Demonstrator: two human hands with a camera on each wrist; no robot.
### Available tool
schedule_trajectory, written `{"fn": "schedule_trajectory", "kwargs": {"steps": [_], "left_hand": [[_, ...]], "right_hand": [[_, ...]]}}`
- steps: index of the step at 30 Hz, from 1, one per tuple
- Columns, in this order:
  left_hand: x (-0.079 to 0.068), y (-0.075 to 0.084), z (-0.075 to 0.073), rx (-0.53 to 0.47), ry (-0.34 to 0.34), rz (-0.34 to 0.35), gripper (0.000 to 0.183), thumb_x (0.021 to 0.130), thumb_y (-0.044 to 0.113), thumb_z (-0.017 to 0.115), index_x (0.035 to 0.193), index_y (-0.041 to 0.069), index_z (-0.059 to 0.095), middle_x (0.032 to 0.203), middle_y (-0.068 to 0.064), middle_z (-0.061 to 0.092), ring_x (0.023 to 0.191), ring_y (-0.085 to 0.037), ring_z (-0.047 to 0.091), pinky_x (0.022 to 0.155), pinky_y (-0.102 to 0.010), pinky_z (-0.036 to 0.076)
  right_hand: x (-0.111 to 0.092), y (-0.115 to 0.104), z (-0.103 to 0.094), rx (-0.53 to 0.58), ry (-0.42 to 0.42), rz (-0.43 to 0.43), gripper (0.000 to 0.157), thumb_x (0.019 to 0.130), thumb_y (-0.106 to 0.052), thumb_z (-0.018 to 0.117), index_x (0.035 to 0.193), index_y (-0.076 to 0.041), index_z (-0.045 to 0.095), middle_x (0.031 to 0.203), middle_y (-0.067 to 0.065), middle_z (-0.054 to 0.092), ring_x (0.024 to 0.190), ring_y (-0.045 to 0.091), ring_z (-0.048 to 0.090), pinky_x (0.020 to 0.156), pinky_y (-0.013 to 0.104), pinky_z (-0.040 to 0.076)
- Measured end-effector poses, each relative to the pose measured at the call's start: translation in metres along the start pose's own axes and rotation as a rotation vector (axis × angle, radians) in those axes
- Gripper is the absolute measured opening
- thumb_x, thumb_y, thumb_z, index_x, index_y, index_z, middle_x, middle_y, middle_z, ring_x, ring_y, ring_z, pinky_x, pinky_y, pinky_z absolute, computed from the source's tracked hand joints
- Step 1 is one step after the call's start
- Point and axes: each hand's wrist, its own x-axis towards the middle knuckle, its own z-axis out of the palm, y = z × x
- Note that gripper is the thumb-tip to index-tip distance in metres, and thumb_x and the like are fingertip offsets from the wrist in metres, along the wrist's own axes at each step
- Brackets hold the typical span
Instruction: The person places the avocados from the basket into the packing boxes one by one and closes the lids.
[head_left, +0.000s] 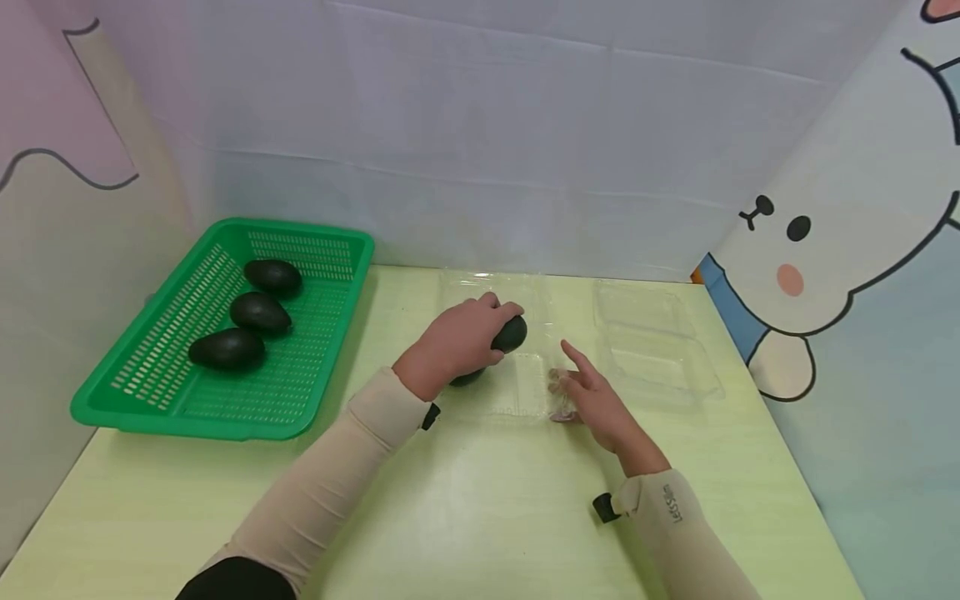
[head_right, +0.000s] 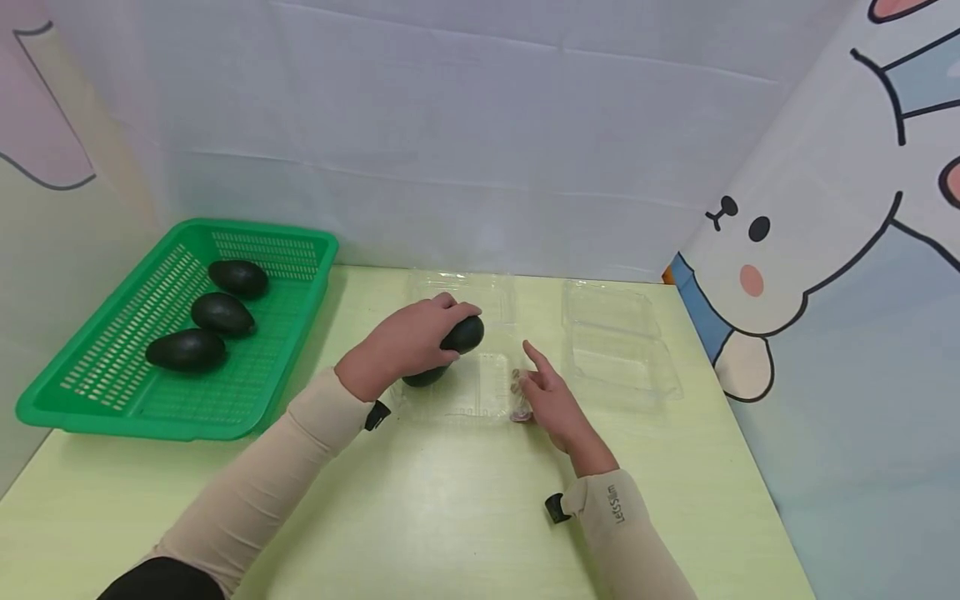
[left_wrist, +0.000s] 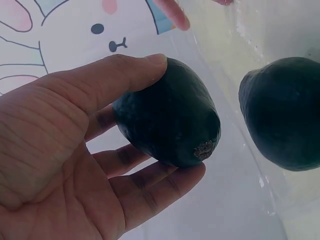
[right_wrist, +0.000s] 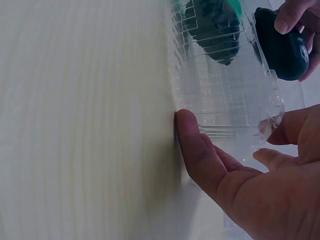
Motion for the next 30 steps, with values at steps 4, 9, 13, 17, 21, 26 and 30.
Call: {"fn": "schedule_trajectory", "kwargs": {"steps": [4, 9, 13, 17, 21, 26, 30], "left_hand": [[0.002, 0.001, 0.003, 0.004, 0.007, 0.01, 0.066, 0.093, 0.022, 0.08, 0.152, 0.016, 0.05, 0.129, -0.014, 0.057, 0.108, -0.032, 0.064, 0.089, -0.041, 0.056], [0.004, 0.003, 0.006, 0.011, 0.02, 0.018, 0.066, 0.092, 0.023, 0.081, 0.151, 0.016, 0.051, 0.128, -0.014, 0.058, 0.106, -0.031, 0.065, 0.088, -0.041, 0.056], [0.007, 0.007, 0.011, 0.015, 0.021, 0.031, 0.065, 0.092, 0.024, 0.081, 0.15, 0.017, 0.052, 0.127, -0.013, 0.058, 0.104, -0.03, 0.066, 0.085, -0.04, 0.057], [0.011, 0.011, 0.017, 0.022, 0.018, 0.042, 0.063, 0.093, 0.024, 0.08, 0.149, 0.019, 0.054, 0.126, -0.012, 0.058, 0.101, -0.028, 0.066, 0.083, -0.039, 0.058], [0.015, 0.016, 0.023, 0.021, 0.016, 0.056, 0.063, 0.092, 0.025, 0.08, 0.15, 0.019, 0.054, 0.126, -0.012, 0.057, 0.102, -0.028, 0.066, 0.084, -0.039, 0.058], [0.019, 0.02, 0.034, 0.039, -0.004, 0.072, 0.065, 0.092, 0.025, 0.082, 0.15, 0.019, 0.053, 0.13, -0.013, 0.056, 0.104, -0.029, 0.066, 0.084, -0.039, 0.058], [0.023, 0.022, 0.043, 0.072, -0.027, 0.073, 0.065, 0.093, 0.027, 0.081, 0.151, 0.021, 0.052, 0.132, -0.013, 0.055, 0.105, -0.029, 0.065, 0.083, -0.039, 0.059]], "right_hand": [[0.0, -0.001, -0.001, 0.007, -0.008, -0.008, 0.062, 0.113, -0.016, 0.04, 0.168, -0.027, 0.013, 0.157, 0.028, 0.037, 0.139, 0.044, 0.043, 0.083, 0.045, 0.06], [-0.001, -0.001, -0.002, 0.004, -0.002, -0.003, 0.062, 0.113, -0.016, 0.039, 0.168, -0.028, 0.013, 0.157, 0.027, 0.037, 0.139, 0.043, 0.043, 0.083, 0.045, 0.06], [-0.001, -0.001, -0.002, -0.005, 0.007, 0.006, 0.062, 0.113, -0.017, 0.04, 0.167, -0.029, 0.014, 0.156, 0.025, 0.039, 0.138, 0.042, 0.044, 0.082, 0.044, 0.06], [-0.001, 0.0, -0.002, 0.003, 0.009, 0.007, 0.062, 0.112, -0.016, 0.04, 0.168, -0.029, 0.014, 0.156, 0.025, 0.039, 0.137, 0.042, 0.045, 0.081, 0.044, 0.061], [0.0, 0.001, -0.002, 0.012, 0.013, 0.007, 0.062, 0.112, -0.017, 0.041, 0.167, -0.029, 0.015, 0.156, 0.024, 0.04, 0.137, 0.041, 0.046, 0.08, 0.043, 0.061], [-0.001, 0.0, 0.0, 0.016, 0.001, -0.003, 0.062, 0.112, -0.017, 0.041, 0.167, -0.029, 0.014, 0.157, 0.024, 0.04, 0.139, 0.041, 0.046, 0.08, 0.044, 0.061], [-0.002, -0.001, 0.001, 0.021, -0.004, -0.012, 0.062, 0.112, -0.016, 0.04, 0.167, -0.029, 0.014, 0.156, 0.026, 0.039, 0.139, 0.042, 0.045, 0.081, 0.045, 0.061]]}}
